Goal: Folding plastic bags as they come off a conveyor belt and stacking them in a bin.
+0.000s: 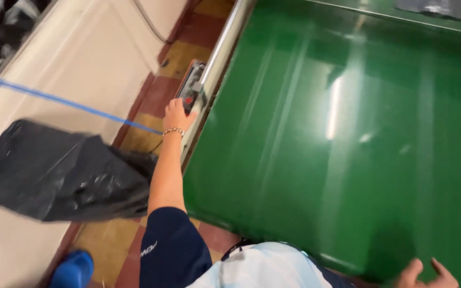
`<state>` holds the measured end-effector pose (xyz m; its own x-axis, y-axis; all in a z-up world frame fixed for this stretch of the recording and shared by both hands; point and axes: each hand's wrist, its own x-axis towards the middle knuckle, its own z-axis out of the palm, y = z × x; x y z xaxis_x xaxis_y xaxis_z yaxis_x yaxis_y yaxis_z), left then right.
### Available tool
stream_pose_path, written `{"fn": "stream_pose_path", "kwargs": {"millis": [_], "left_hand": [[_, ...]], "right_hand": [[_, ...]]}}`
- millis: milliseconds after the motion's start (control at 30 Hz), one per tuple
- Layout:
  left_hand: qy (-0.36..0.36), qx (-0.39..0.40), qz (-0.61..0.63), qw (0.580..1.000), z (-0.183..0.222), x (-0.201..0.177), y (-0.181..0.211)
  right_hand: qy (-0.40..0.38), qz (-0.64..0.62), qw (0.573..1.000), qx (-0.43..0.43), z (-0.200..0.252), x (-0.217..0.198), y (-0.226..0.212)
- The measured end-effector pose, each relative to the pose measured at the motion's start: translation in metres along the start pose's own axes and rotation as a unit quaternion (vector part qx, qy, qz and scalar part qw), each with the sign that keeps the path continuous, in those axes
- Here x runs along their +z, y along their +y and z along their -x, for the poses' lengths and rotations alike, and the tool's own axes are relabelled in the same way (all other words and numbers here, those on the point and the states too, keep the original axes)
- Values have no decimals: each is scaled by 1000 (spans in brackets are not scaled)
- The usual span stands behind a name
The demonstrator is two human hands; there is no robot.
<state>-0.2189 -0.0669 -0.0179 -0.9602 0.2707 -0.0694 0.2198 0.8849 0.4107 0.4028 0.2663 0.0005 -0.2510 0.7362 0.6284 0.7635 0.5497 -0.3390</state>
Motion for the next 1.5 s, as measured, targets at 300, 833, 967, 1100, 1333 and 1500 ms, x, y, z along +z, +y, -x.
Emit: {"fn": "stream_pose_path", "kwargs": {"millis": [300,833,967,1100,1333,1500], "left_hand": [[-25,39,-35,998,-13,22,8],[33,31,-96,994,-19,35,16],[45,40,-94,994,-15,37,16],[62,11,-48,997,-10,30,22],[192,60,-1,980,10,25,23],[280,212,-4,936,42,51,46]], "right_hand": [[-11,-104,994,-39,15,57,29],[-11,-124,991,54,33,53,30],[-25,-126,990,63,38,51,39],[-50,-143,985,85,33,48,35],[-56,-166,982,76,22,47,23],[-89,-182,978,47,11,50,4]]}}
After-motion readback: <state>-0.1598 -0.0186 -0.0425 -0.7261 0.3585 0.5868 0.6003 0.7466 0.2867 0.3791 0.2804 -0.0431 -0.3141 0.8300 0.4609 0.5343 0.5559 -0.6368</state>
